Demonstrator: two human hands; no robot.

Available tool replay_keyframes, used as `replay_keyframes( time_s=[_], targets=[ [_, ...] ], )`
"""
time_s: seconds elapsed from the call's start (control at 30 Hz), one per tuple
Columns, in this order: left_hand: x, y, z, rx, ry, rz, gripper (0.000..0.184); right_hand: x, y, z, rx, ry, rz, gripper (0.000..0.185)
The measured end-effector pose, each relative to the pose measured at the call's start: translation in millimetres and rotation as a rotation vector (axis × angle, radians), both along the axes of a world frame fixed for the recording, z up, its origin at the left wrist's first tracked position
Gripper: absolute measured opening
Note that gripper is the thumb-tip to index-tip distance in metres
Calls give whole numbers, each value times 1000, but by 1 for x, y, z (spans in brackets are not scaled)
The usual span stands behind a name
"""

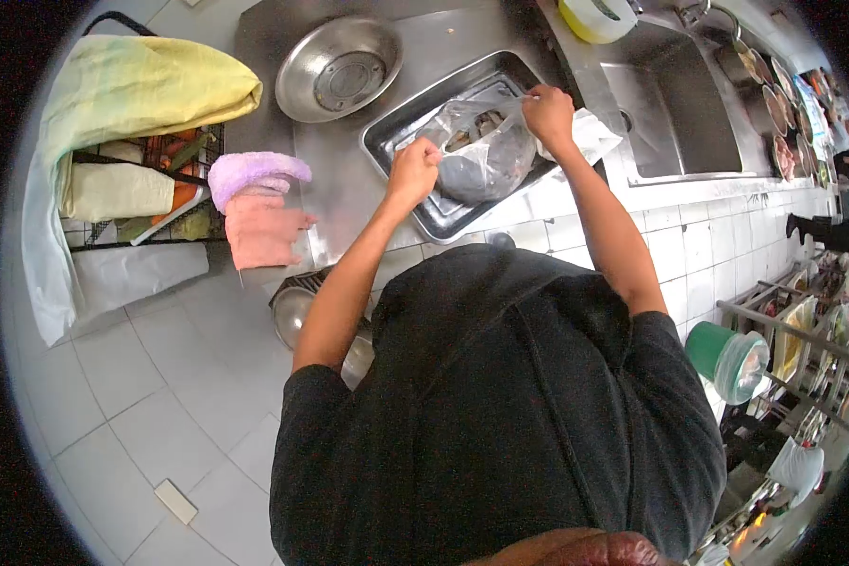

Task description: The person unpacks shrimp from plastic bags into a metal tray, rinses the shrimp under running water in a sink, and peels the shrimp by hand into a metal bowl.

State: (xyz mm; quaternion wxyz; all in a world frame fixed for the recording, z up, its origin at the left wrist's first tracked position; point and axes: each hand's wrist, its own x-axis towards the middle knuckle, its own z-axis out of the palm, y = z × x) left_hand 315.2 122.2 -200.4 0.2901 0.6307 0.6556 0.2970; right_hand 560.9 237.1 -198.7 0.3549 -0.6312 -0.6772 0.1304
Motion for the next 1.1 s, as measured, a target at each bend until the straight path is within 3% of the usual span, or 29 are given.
replay_keyframes(
  time_s=[0.07,0.1,0.17,0.2,0.27,0.37,0.5,0.63,0.73,0.8,0.87,0.93,0.97,1.03,1.1],
  targets=[
    [3,-3,2,37,21,59,12,-2,-1,7,-78,160,4,19],
    [2,-2,1,205,4,-12,12,-3,2,5,-328,501,55,16],
    [0,8,0,550,-20,-166,12,-7,3,-2,-454,737,144,14],
    [-1,9,0,381,-94,-192,13,-9,3,-1,-513,856,186,13],
    [-4,11,0,41,-243,-242,14,-10,5,4,-565,848,171,15],
    [5,14,32,-87,38,-340,20,-11,13,-12,-541,823,205,13],
    [35,2,23,320,83,-335,38,-17,15,-6,-593,768,260,12],
    [37,-9,16,84,149,-350,37,-17,8,12,-618,770,299,11],
    [38,-12,10,127,162,-311,24,-19,6,19,-543,792,196,7],
    [36,-13,20,156,110,-356,20,5,51,-50,-401,669,290,4],
    [31,-17,25,185,95,-395,16,9,64,-57,-460,801,204,8],
    [22,-21,23,215,121,-441,15,2,54,-6,-710,1183,-93,17],
    [15,-27,22,183,141,-485,14,19,82,-44,-710,1264,-49,17],
    [-2,-47,20,117,185,-569,12,53,93,-31,-600,1129,-128,15],
    [-18,-62,16,86,138,-502,11,92,124,-21,-441,1482,-126,13]
  ],
)
